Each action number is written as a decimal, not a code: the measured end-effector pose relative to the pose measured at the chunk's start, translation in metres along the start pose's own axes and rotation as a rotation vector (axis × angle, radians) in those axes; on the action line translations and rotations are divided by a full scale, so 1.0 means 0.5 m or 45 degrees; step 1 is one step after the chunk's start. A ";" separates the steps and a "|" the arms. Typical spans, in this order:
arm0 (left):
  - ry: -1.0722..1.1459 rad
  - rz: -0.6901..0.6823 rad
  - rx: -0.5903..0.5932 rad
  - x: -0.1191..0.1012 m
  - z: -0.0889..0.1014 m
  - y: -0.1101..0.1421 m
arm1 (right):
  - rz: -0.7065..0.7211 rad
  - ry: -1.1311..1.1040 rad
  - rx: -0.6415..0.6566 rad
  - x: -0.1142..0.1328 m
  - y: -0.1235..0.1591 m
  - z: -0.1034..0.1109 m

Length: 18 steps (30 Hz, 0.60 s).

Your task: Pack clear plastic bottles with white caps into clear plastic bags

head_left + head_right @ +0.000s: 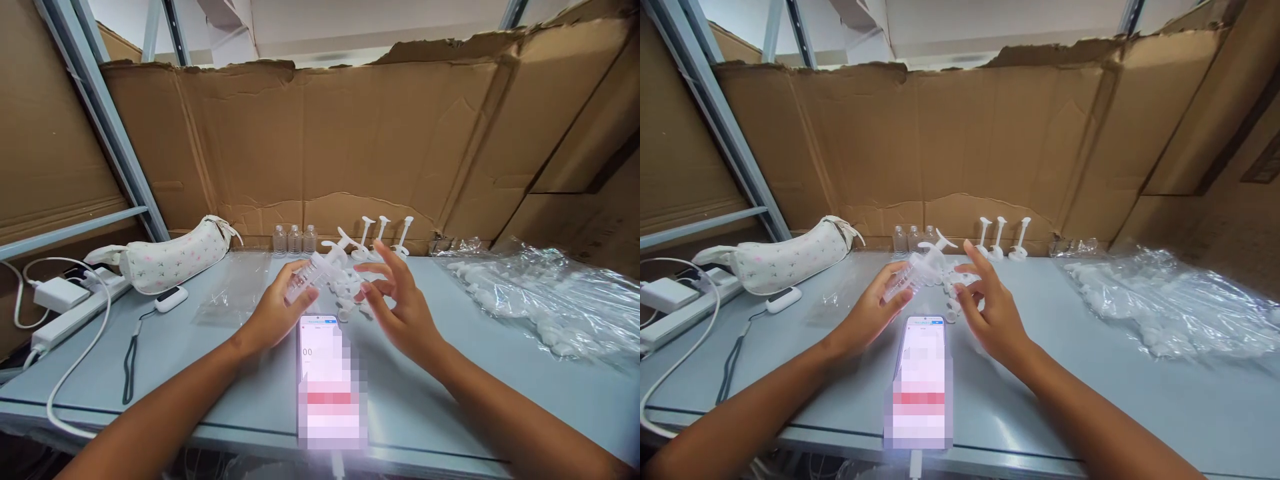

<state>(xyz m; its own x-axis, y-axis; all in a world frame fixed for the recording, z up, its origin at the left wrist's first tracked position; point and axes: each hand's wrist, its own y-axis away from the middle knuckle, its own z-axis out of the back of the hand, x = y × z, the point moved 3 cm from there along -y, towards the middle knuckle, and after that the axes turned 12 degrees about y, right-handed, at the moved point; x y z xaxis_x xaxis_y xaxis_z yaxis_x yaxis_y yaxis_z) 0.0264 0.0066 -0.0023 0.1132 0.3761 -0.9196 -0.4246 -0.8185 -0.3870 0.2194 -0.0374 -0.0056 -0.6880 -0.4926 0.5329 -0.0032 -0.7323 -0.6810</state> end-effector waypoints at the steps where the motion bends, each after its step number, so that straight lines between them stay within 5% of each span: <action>1: 0.019 0.065 0.010 0.002 0.001 -0.001 | 0.006 -0.025 -0.018 -0.001 0.000 0.000; 4: 0.030 0.224 0.152 0.009 -0.005 0.004 | -0.073 -0.174 -0.001 -0.010 -0.004 -0.006; 9: -0.227 0.200 0.410 0.005 -0.014 0.014 | -0.299 -0.449 0.213 -0.018 -0.015 -0.019; 15: -1.066 0.083 0.108 -0.029 0.059 -0.014 | -0.459 -0.669 0.122 -0.027 -0.030 -0.008; 18: -1.511 0.214 -0.049 -0.033 0.128 -0.031 | -0.556 -0.766 0.074 -0.039 -0.033 -0.007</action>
<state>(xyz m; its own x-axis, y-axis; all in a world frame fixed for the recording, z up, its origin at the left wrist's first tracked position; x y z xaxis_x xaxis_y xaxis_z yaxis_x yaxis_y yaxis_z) -0.0265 0.0408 0.0231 -0.8485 0.4122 -0.3317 -0.3249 -0.9008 -0.2882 0.2303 -0.0138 -0.0066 -0.1166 -0.3115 0.9431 -0.1349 -0.9358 -0.3257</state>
